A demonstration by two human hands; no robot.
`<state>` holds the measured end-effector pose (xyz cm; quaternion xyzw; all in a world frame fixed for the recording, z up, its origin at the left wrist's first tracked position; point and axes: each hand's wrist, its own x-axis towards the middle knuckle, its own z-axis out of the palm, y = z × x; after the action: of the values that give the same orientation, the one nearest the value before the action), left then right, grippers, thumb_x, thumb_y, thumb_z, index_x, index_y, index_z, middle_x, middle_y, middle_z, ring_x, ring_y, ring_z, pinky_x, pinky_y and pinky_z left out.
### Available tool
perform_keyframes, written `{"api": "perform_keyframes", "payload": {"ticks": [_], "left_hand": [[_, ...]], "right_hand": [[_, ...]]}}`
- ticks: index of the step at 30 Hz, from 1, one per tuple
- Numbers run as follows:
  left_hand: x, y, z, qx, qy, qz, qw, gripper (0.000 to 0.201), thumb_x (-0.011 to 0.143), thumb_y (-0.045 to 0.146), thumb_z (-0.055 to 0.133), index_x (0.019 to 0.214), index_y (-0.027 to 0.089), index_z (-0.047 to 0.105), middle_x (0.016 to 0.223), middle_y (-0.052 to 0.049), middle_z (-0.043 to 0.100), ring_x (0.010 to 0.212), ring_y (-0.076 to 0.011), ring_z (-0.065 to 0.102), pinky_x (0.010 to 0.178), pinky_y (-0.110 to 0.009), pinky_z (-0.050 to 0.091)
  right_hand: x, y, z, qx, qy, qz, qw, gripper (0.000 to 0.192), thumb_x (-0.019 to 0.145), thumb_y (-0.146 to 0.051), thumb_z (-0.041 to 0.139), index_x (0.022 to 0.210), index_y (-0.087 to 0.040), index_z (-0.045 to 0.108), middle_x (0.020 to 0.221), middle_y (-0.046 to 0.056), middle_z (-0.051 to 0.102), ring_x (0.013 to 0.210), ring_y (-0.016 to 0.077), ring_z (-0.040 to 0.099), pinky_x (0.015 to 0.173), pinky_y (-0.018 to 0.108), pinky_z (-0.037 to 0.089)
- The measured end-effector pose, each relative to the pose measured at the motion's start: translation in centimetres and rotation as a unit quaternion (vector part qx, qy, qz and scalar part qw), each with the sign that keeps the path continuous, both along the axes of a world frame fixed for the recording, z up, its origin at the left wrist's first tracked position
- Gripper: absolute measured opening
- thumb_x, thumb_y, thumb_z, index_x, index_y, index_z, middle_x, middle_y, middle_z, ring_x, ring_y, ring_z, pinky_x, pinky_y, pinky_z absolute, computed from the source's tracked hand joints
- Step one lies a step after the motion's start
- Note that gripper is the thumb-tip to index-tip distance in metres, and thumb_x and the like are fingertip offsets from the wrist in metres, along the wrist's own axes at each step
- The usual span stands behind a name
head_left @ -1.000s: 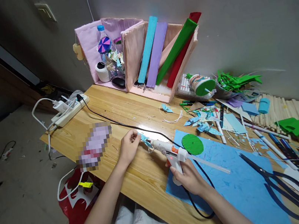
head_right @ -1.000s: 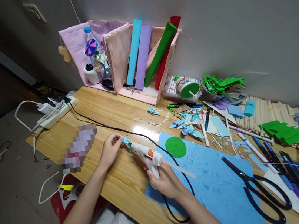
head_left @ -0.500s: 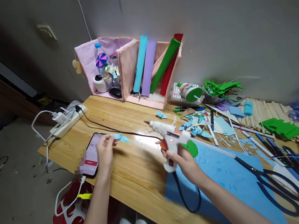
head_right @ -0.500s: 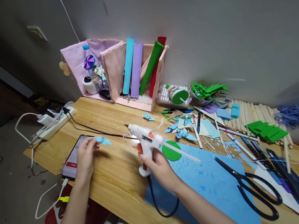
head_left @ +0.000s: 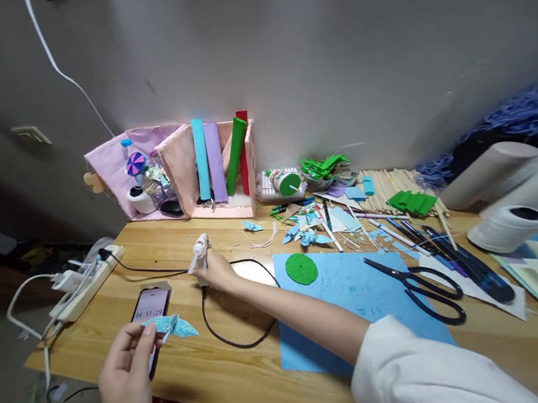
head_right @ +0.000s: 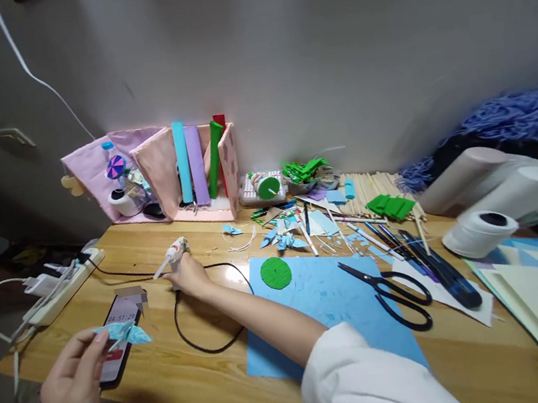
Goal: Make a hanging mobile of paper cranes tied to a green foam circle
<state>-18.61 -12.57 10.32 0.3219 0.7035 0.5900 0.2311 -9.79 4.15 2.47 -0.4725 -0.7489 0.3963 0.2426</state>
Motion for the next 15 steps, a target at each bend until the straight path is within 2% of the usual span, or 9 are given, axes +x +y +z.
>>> {"api": "perform_keyframes", "payload": {"ticks": [3,6,10,13,15], "left_hand": [[2.1,0.8,-0.3,-0.032,0.02,-0.062,0.997,0.03,0.061,0.045,0.067,0.072,0.018,0.058,0.063,0.002,0.057,0.06,-0.0142,0.056,0.057,-0.023,0.046],[4.2,2.3,-1.4,-0.052,-0.001,-0.12,0.991,0.034,0.057,0.048,0.068,0.066,0.018,0.057,0.058,0.001,0.057,0.058,-0.0156,0.056,0.056,-0.025,0.047],[6.2,4.7,-4.9,-0.085,-0.004,-0.201,0.976,0.032,0.064,0.048,0.064,0.066,0.017,0.056,0.059,0.0,0.058,0.059,-0.0155,0.057,0.058,-0.025,0.047],[7.3,6.5,-7.3,-0.112,0.044,-0.233,0.965,0.03,0.069,0.047,0.059,0.066,0.018,0.058,0.065,-0.003,0.064,0.061,-0.0174,0.059,0.06,-0.027,0.046],[7.8,7.4,-8.2,-0.126,0.07,-0.24,0.96,0.028,0.071,0.047,0.057,0.067,0.019,0.059,0.067,-0.004,0.066,0.063,-0.0191,0.061,0.063,-0.029,0.047]], "right_hand": [[0.1,-0.3,0.1,0.015,-0.022,0.016,1.0,0.044,0.072,-0.044,0.064,0.099,-0.012,0.052,0.093,0.011,0.063,0.083,0.0239,0.06,0.069,0.032,0.047],[2.5,0.2,0.7,0.04,-0.043,0.048,0.997,0.03,0.072,-0.037,0.066,0.09,-0.014,0.057,0.085,0.006,0.065,0.077,0.0198,0.06,0.067,0.028,0.046],[9.9,2.3,1.2,0.095,-0.083,0.038,0.991,0.01,0.08,-0.017,0.055,0.088,-0.015,0.061,0.09,0.006,0.065,0.084,0.0165,0.058,0.074,0.026,0.042],[15.7,3.7,1.4,0.132,-0.135,0.019,0.982,0.013,0.08,-0.009,0.05,0.084,-0.014,0.062,0.088,0.008,0.064,0.083,0.0174,0.056,0.074,0.027,0.04],[18.2,4.0,1.5,0.155,-0.169,0.023,0.973,0.012,0.08,-0.009,0.051,0.081,-0.014,0.062,0.085,0.008,0.063,0.084,0.0183,0.055,0.074,0.028,0.039]]}}
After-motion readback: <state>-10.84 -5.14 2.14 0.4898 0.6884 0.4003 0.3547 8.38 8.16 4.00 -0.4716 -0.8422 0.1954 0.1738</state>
